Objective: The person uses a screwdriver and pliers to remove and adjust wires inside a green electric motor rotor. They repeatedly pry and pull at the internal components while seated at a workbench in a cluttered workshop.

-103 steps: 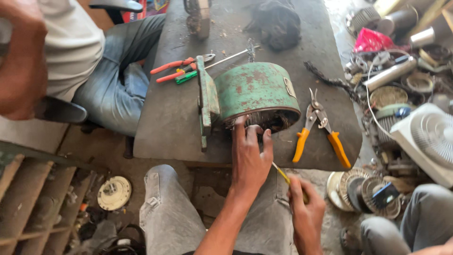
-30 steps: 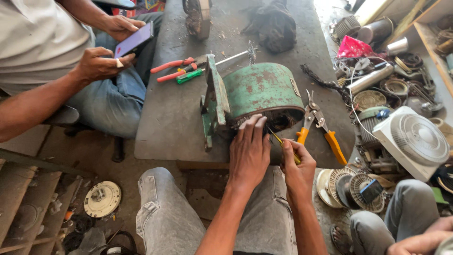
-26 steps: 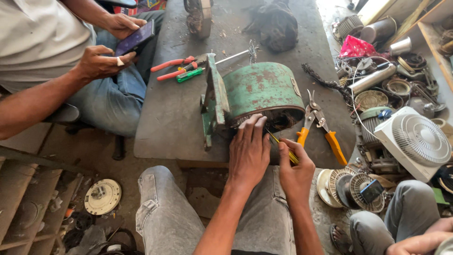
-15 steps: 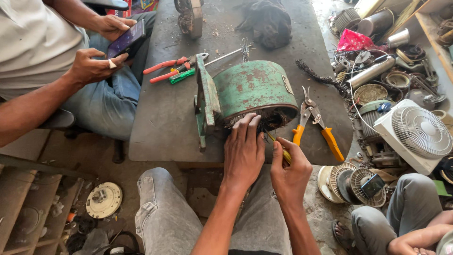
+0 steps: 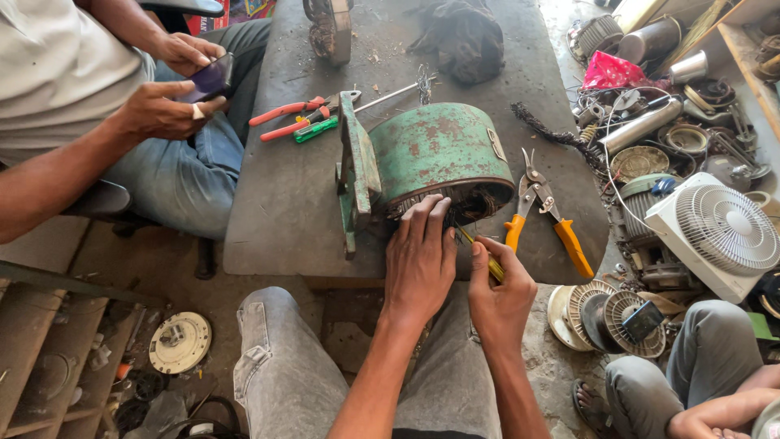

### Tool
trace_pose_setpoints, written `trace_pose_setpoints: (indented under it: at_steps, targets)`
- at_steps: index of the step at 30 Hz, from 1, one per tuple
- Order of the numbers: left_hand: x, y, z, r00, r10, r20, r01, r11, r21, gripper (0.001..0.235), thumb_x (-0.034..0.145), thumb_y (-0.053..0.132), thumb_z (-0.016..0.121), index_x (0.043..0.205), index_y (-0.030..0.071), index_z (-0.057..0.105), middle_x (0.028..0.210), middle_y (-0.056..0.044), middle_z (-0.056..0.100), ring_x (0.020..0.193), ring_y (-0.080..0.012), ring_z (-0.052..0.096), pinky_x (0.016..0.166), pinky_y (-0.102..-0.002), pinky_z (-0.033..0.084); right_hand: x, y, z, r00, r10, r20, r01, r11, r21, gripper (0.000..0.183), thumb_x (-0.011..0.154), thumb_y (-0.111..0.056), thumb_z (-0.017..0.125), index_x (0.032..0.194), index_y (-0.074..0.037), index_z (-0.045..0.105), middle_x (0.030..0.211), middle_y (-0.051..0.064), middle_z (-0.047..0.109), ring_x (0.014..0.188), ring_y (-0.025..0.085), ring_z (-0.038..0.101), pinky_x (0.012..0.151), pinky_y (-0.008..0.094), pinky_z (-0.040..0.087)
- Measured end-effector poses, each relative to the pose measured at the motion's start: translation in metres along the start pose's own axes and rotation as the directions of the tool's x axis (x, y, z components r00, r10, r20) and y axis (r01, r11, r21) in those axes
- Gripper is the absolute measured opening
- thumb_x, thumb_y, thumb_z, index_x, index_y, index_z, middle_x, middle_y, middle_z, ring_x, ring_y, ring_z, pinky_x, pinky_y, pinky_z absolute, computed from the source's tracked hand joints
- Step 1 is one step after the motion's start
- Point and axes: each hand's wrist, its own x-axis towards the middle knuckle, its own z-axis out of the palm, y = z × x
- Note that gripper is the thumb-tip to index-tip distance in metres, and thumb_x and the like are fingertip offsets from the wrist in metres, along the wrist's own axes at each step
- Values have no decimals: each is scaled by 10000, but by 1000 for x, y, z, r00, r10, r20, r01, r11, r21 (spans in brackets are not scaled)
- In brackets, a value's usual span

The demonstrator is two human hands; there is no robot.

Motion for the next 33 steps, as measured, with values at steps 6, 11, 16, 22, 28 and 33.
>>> trace_pose_setpoints:
  at_steps: [6,11,16,22,28,33]
  targets:
    - [0,-1,0,1000,6,-3,-6,1000,4,421,985,144,599,1387,38,533,1409,-134,556,1319,-339,538,1042,-474,472,-4,-18,-3,988,-156,-5,155,983,-102,182,969,-84,696,1101,39,720,1005,203,742,882,283,759,771,357,607]
    - [-1,-4,-1,1000,15,-5,-15,999,-43,453,947,149,670,1373,47,553,1403,-120,567,1311,-333,552,1034,-462,486,-8,-27,-2,990,-143,-20,140,983,-122,188,976,-83,691,1114,44,717,1002,213,728,845,290,755,727,355,608]
    - [-2,-6,-1,1000,8,-19,-9,998,-58,519,901,169,721,1381,62,556,1407,-103,566,1309,-326,554,1016,-466,485,-6,-28,-2,989,-144,-25,139,981,-138,187,979,-84,698,1114,43,719,989,209,730,829,280,752,723,357,598]
    - [-2,-5,2,1000,-11,-10,11,1000,-26,547,889,180,732,1394,83,545,1422,-86,557,1326,-315,544,1009,-469,479,-4,-27,-1,990,-136,-28,132,984,-121,188,975,-92,706,1110,37,725,985,198,738,834,262,756,732,355,596]
    - [-2,-5,2,1000,-21,-11,21,999,-25,558,875,176,733,1391,84,543,1418,-85,560,1327,-317,541,1007,-476,475,-5,-26,3,992,-126,-29,121,984,-128,191,983,-101,699,1112,39,722,988,201,735,819,260,752,718,350,595]
    - [-2,-5,2,1000,-10,-16,10,1000,-28,554,883,184,735,1392,86,541,1418,-90,558,1329,-321,541,1022,-474,476,-4,-23,6,996,-70,-49,65,993,-100,183,983,-112,690,1092,31,726,989,190,746,813,252,757,697,344,596]
